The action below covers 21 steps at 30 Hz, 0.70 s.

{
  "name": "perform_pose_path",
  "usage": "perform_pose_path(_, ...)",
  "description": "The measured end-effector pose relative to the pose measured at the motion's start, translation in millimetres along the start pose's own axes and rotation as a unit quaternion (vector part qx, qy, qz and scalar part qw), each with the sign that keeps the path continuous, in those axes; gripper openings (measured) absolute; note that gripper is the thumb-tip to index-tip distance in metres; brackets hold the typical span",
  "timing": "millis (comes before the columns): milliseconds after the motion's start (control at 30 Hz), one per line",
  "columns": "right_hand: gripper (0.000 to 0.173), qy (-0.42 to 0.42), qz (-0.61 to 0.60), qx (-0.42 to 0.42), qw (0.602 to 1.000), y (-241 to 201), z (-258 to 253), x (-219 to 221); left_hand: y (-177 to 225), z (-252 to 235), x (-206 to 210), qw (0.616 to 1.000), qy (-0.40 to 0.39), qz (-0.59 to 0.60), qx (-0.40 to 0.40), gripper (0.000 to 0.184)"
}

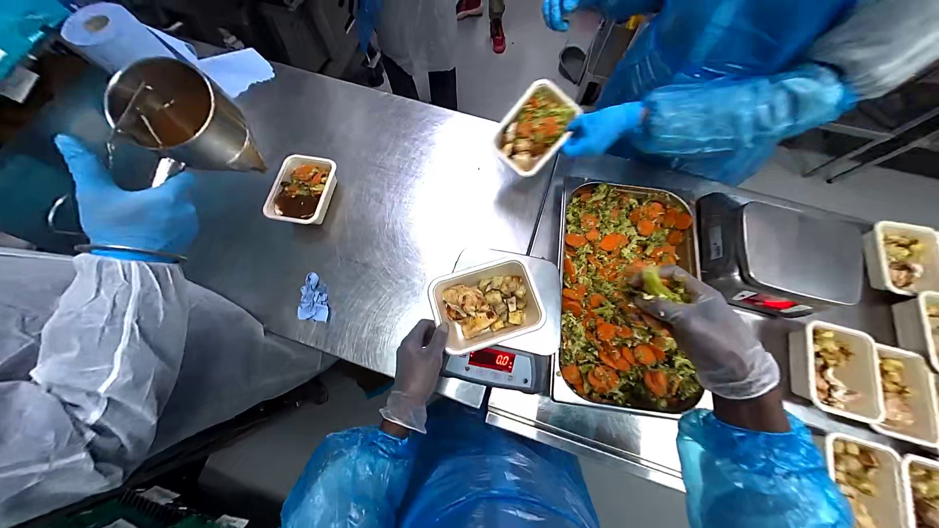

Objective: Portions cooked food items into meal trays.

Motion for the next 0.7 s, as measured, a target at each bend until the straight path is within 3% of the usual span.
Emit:
perform_pose_path(133, 0.035, -0.078, 0.152, -0.080, 0.982, -49.8, 6.4, 67.8, 12.8, 4.9, 0.5, 0.998, -0.017, 0.055, 0.010, 0.018)
perform_pose_path(233, 0.041, -0.104, 0.346, -0.171, 0.917, -59.9, 12.0, 129.2, 19.3, 8.7, -2.5, 0.997, -0.019, 0.077, 0.006, 0.018)
perform_pose_path(333, 0.037, -0.138, 0.455, -0.089, 0.875, -34.9, 11.6, 174.1, 19.8, 4.9, -4.4, 0.993, -0.023, 0.110, 0.024, 0.018)
perform_pose_path(367, 0.036, -0.171, 0.471, -0.028, 0.865, -16.5, 10.4, 178.9, 19.2, 2.5, -4.9, 0.993, -0.027, 0.115, 0.028, 0.017)
perform_pose_path(433, 0.041, -0.213, 0.497, 0.014, 0.841, -0.6, 3.2, 185.4, 16.8, -3.8, -7.8, 0.992, -0.033, 0.115, 0.029, 0.016)
perform_pose_path(567, 0.045, -0.183, 0.477, -0.045, 0.859, -19.9, 0.5, 188.6, 3.0, -16.4, -17.5, 0.992, -0.044, 0.117, 0.020, 0.016)
perform_pose_path(633, 0.034, -0.147, 0.467, -0.051, 0.871, -19.9, 0.1, 193.1, -0.4, -19.9, -19.6, 0.992, -0.054, 0.117, 0.013, 0.017)
perform_pose_path(700, 0.024, -0.133, 0.462, -0.004, 0.877, -2.5, -4.2, 196.3, -1.8, -22.7, -19.7, 0.992, -0.061, 0.112, 0.005, 0.017)
Point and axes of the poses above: each hand's wrist, its own z-axis away from the middle knuckle, its own x-axis out of the palm, y = z × x, the point moved 5 cm from there along -z, towards the middle knuckle, and after that the axes turned 5 degrees about -z, right-handed, at the moved point
